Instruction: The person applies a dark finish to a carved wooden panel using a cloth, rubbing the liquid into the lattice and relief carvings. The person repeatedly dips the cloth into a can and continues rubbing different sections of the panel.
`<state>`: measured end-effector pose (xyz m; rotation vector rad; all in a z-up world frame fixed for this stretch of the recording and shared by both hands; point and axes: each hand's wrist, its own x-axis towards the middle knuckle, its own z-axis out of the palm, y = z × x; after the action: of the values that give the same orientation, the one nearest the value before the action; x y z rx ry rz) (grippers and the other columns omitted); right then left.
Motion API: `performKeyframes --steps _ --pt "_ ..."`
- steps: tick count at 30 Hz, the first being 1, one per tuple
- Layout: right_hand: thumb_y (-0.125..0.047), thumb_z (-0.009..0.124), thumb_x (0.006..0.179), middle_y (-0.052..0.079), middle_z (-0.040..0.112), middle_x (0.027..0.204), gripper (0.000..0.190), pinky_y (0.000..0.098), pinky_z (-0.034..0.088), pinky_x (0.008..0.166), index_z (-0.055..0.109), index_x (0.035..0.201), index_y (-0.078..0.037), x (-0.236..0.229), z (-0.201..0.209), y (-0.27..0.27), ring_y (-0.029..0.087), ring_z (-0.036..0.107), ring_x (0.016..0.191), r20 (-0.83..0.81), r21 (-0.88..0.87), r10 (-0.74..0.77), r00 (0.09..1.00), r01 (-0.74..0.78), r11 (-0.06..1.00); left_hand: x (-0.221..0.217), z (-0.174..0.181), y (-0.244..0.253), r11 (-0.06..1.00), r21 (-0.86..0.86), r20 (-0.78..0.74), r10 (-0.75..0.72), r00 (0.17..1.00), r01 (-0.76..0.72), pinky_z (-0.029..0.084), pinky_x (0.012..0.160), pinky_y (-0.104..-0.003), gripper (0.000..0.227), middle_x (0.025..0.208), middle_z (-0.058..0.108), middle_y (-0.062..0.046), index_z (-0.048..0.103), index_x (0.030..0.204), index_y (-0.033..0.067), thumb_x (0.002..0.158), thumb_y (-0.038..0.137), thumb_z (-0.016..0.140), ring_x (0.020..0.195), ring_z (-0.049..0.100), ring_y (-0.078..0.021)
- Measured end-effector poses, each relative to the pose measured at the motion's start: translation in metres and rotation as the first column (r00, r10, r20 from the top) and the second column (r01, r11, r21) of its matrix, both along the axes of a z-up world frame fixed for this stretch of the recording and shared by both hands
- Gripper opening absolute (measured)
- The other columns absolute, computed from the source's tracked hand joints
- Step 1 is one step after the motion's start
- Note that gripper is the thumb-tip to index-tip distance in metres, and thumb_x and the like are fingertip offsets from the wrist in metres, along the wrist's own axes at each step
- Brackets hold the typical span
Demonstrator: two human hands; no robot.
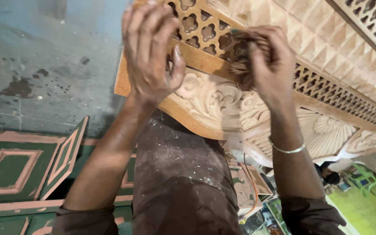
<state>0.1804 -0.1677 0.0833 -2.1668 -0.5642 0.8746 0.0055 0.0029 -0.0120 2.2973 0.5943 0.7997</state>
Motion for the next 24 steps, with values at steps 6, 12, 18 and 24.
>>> performKeyframes --steps 6,12,18,24 --pt "-0.015 0.084 0.081 0.011 0.061 0.109 0.042 0.0389 0.057 0.078 0.072 0.120 -0.005 -0.031 -0.005 0.034 0.027 0.064 0.096 0.595 -0.344 0.578 0.559 -0.472 0.812 -0.023 0.022 -0.012 0.996 -0.083 -0.088 0.018 0.996 -0.025 0.029 0.126 -0.057 0.043 0.145 0.055 -0.011 0.056 0.138 0.0055 0.096 0.011 0.063 0.144 0.045 -0.0315" --pt "-0.012 0.086 0.094 0.006 0.063 0.110 0.032 0.0322 0.056 0.082 0.069 0.121 -0.015 -0.017 -0.021 0.040 0.021 0.061 0.095 0.607 -0.389 0.622 0.495 -0.498 0.775 -0.021 0.023 -0.012 0.990 -0.114 -0.176 0.060 0.983 -0.081 0.025 0.129 -0.060 0.047 0.147 0.052 -0.012 0.055 0.140 0.0039 0.096 0.015 0.065 0.146 0.041 -0.0322" --pt "-0.001 0.087 0.088 0.005 0.063 0.108 0.031 0.0289 0.056 0.081 0.066 0.110 -0.009 -0.025 -0.042 0.042 0.019 0.060 0.096 0.631 -0.286 0.532 0.564 -0.468 0.836 -0.021 0.019 -0.011 0.994 -0.080 -0.213 0.053 0.976 -0.071 0.023 0.128 -0.060 0.049 0.148 0.051 -0.014 0.056 0.139 0.0044 0.093 0.017 0.065 0.145 0.040 -0.0326" --pt "0.002 0.084 0.088 0.005 0.065 0.111 0.029 0.0298 0.058 0.087 0.071 0.112 -0.008 -0.030 -0.036 0.046 0.020 0.061 0.100 0.638 -0.270 0.475 0.606 -0.401 0.875 -0.022 0.014 -0.014 0.996 -0.074 -0.234 0.034 0.972 -0.053 0.023 0.130 -0.060 0.049 0.151 0.049 -0.014 0.056 0.139 0.0072 0.093 0.019 0.067 0.147 0.040 -0.0319"
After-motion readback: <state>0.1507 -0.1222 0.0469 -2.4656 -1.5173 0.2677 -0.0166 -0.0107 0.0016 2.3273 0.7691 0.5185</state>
